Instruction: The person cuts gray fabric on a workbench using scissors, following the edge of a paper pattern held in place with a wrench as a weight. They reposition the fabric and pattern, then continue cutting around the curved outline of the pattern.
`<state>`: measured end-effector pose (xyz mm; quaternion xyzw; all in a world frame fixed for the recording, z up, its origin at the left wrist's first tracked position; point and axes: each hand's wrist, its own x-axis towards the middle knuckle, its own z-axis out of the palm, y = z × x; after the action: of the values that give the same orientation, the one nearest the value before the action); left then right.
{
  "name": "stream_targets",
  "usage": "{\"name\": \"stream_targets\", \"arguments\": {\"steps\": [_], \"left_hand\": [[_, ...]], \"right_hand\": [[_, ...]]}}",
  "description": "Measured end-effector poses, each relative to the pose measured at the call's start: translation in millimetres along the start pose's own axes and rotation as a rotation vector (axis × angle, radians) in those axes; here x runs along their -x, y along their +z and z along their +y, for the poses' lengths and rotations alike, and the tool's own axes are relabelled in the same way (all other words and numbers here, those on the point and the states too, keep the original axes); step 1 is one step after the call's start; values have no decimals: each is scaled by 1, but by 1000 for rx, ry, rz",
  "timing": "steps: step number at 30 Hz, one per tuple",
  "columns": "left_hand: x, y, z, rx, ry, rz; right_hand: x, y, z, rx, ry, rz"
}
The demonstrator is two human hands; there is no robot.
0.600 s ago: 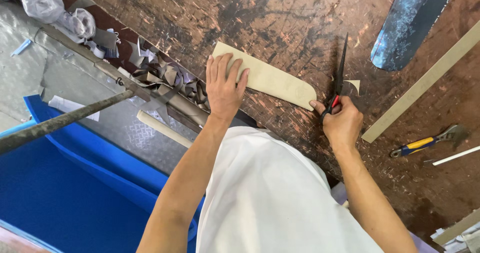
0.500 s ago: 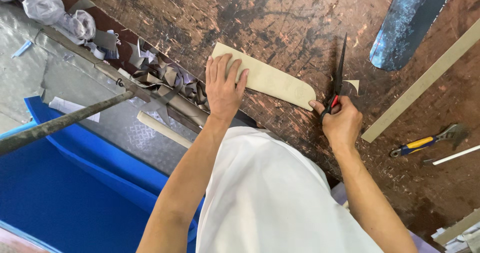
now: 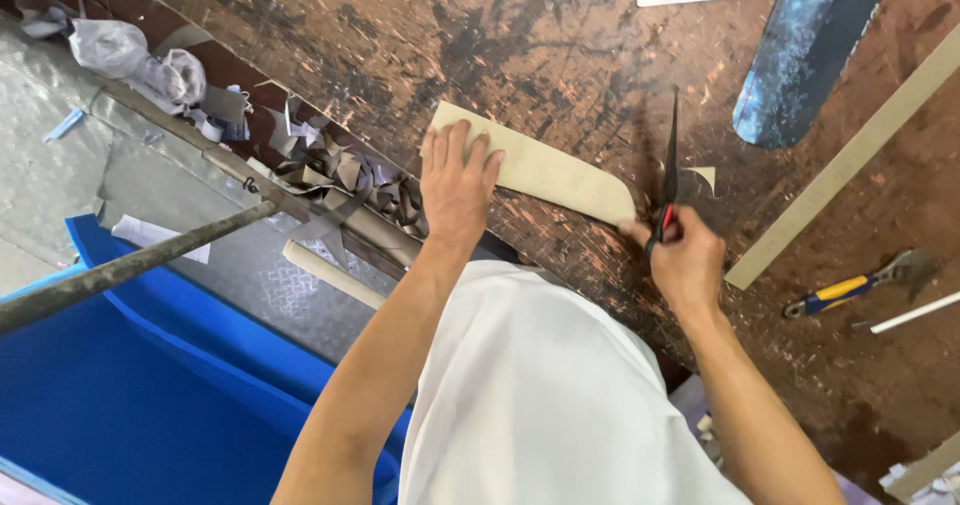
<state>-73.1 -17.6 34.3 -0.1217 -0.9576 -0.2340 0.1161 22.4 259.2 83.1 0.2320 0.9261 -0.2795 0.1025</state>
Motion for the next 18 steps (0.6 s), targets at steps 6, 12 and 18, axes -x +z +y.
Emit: {"name": "stream_targets", "arguments": {"steps": [6, 12, 18], "left_hand": [[-4, -13, 0, -27, -21, -98], [-14, -13, -24, -139, -56, -154], [-15, -19, -47, -277, -90, -172]], "right_hand": [[44, -2, -17, 48, -269, -370], [37, 71, -93, 148, -507, -618], [41, 144, -173, -144, -356, -530]]}}
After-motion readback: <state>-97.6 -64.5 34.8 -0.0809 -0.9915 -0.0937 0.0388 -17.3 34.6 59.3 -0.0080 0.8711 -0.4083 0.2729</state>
